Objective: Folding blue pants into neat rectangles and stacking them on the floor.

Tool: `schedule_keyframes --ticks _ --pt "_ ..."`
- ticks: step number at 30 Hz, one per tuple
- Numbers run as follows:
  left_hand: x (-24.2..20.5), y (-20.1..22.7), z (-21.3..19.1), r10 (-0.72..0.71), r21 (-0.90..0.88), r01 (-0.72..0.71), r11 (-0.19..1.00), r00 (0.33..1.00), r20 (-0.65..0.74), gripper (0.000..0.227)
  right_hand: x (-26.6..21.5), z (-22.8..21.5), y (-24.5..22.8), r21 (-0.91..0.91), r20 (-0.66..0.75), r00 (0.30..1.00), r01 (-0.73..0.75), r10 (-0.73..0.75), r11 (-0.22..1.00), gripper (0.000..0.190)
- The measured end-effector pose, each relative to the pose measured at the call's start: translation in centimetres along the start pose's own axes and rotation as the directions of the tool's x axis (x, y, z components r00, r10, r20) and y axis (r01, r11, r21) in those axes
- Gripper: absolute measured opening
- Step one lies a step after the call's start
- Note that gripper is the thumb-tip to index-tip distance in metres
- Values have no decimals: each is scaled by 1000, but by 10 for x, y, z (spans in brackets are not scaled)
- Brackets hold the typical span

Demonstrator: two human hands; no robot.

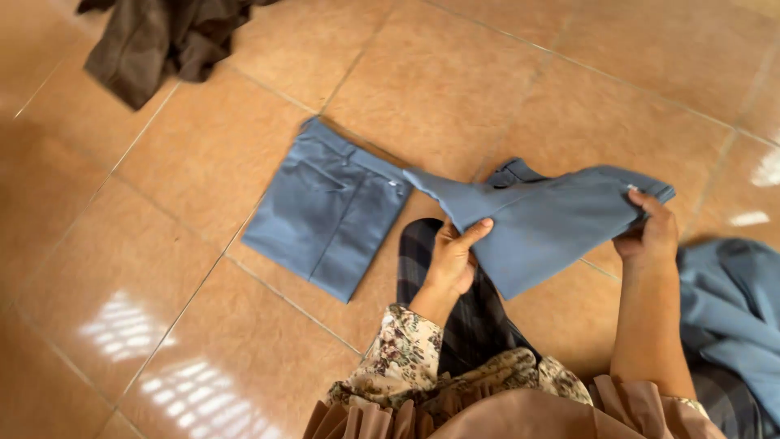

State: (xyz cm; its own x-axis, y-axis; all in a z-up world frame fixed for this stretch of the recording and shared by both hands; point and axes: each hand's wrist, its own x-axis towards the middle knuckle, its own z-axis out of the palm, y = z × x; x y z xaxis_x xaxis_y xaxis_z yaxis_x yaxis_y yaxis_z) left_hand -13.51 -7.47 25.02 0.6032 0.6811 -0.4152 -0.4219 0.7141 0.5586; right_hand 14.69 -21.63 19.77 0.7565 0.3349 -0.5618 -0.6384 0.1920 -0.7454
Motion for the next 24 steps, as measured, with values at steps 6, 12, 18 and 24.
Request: schedule_keyframes --ticks 6,12,18,24 --pt "-25 130 -47 353 30 -352 935 934 -51 39 -41 193 8 -4 406 911 -78 73 997 40" --pt "-47 177 -166 561 317 -479 818 784 -264 66 -8 291 155 -70 578 810 -76 102 995 68" --pt "-31 137 -285 319 254 -202 946 715 -622 87 18 259 311 -487 310 820 -298 481 821 72" --pt "-15 119 -320 277 291 -86 953 643 -715 73 -1 281 287 -565 252 838 -279 484 777 90"
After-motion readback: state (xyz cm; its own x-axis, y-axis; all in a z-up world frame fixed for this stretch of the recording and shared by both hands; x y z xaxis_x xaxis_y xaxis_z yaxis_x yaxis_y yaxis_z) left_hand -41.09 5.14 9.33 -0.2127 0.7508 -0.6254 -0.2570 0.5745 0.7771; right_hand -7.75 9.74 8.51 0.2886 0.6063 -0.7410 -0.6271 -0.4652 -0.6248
